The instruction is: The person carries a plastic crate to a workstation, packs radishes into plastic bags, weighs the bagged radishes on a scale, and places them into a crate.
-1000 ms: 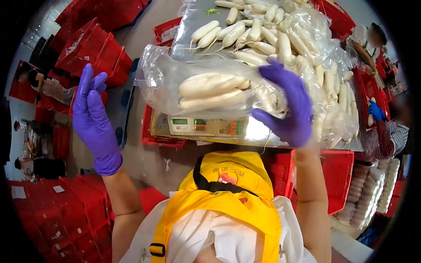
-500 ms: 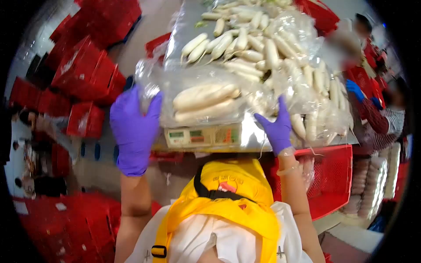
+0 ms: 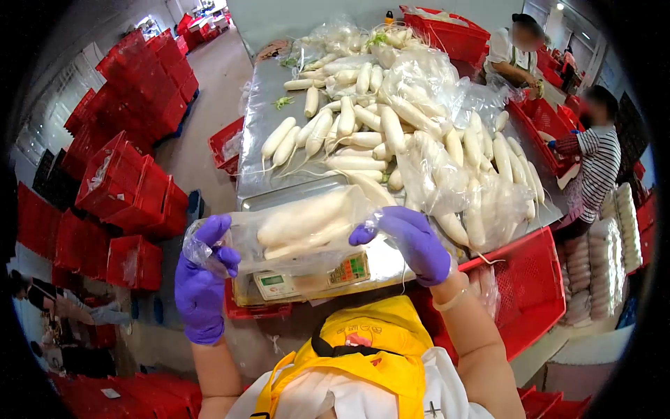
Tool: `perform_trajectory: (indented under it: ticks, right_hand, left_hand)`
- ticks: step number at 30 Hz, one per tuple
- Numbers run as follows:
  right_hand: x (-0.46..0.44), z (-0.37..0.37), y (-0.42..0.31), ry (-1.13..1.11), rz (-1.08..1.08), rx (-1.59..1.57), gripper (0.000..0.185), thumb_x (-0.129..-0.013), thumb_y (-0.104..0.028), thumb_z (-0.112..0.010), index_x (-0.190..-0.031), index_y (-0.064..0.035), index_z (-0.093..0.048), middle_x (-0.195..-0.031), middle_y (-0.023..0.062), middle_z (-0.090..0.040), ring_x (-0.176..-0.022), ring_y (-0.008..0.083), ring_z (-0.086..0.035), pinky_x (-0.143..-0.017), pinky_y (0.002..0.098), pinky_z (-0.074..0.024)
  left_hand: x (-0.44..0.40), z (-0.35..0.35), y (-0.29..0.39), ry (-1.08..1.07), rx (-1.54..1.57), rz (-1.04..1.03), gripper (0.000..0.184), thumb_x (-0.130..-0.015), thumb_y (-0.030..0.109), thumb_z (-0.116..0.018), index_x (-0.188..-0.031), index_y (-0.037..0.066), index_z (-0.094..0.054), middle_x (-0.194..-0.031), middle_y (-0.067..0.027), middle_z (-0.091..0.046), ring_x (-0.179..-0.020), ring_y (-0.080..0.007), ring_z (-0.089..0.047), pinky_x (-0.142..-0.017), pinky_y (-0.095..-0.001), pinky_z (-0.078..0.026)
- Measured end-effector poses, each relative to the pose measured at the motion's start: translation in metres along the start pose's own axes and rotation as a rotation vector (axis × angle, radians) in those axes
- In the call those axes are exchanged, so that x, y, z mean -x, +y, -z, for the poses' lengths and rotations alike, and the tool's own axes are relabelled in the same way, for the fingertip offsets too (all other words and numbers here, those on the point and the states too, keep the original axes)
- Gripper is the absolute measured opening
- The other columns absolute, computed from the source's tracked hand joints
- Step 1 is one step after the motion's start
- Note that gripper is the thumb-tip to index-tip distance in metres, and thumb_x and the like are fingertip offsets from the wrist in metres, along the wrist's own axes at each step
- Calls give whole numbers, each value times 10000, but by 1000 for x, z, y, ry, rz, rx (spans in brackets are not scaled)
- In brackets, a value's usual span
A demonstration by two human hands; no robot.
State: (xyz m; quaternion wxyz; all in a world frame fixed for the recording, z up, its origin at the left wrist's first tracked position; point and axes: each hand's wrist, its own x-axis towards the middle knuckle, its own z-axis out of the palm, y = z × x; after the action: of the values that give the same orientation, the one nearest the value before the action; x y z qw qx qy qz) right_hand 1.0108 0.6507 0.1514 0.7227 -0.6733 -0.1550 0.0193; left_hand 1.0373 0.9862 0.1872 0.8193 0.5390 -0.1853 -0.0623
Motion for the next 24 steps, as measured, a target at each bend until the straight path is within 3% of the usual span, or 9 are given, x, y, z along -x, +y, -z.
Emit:
perform_trajectory:
  ticks: [4,6,10,12,13,14,16,19,24]
  right_hand:
    - [-46,-32,-21,64,-13,-295,346,-872,-177,-532,-1084,80,-628,-1063,149,-662,-1004,232,-618,-921,329,-460]
    - [-67,-15,6,-32,92,-217,312,-829,-92,-559,-1086,57,-652,-1062,110,-655,-958,181,-602,-885,294,-455]
    - [-124,-34,-19,-32,241,42,410,-796,77,-559,-1195,16,-631,-1122,81,-663,-969,140,-590,-886,284,-455]
    - [-145,-34,-3,-145,559,240,357,-903,-17,-586,-1259,-32,-602,-1270,88,-622,-1194,183,-561,-1035,316,-411]
    - [-150,-35,4,-120,600,290,358,-899,-21,-602,-1257,-33,-605,-1249,90,-634,-1151,186,-590,-995,303,-443]
    - [-153,-37,5,-93,640,339,359,-896,-24,-618,-1254,-33,-607,-1228,91,-646,-1108,190,-619,-954,290,-475]
    - [-151,-38,2,6,506,467,385,-879,-15,-638,-1261,-33,-597,-1207,99,-653,-1104,195,-624,-953,294,-478]
    - [-164,-44,20,140,665,342,472,-827,-21,-700,-1280,-19,-565,-1176,120,-657,-1070,202,-637,-926,314,-497]
    - [-164,-41,8,-89,440,285,359,-835,-62,-697,-1192,-68,-666,-1128,79,-687,-1001,131,-634,-886,303,-507]
  left_hand:
    - [-22,3,0,-10,-274,-129,680,-773,114,-599,-1406,-40,-404,-1467,-175,-420,-1116,-214,-588,-895,-306,-465]
    - [-53,7,-2,-66,-951,-302,560,-803,-44,-508,-1362,-31,-478,-1421,-138,-492,-1145,-190,-580,-966,-314,-444]
    - [-122,27,-23,-68,-1014,-411,562,-773,-112,-478,-1302,49,-582,-1251,-80,-643,-944,-158,-637,-831,-282,-482]
    - [-138,-5,-25,-72,-682,-505,410,-819,-81,-567,-1206,25,-650,-1158,-65,-686,-902,-137,-636,-832,-276,-493]
    - [-138,-18,-24,30,-497,-362,288,-840,-40,-643,-1120,9,-692,-1109,-63,-698,-861,-98,-620,-825,-262,-505]
    - [-138,-18,-25,27,-502,-355,288,-840,-40,-643,-1120,9,-692,-1109,-63,-698,-861,-98,-620,-825,-262,-505]
    - [-142,-15,-26,76,-649,-4,304,-826,55,-738,-1124,12,-692,-1012,-33,-710,-867,-66,-611,-810,-243,-499]
    - [-142,-20,-21,-13,-595,80,242,-783,73,-784,-1004,-1,-723,-905,-9,-703,-788,-64,-607,-735,-238,-501]
    - [-147,-14,-27,-195,-464,359,300,-752,64,-791,-1029,-5,-702,-950,-30,-698,-849,-74,-612,-786,-259,-497]
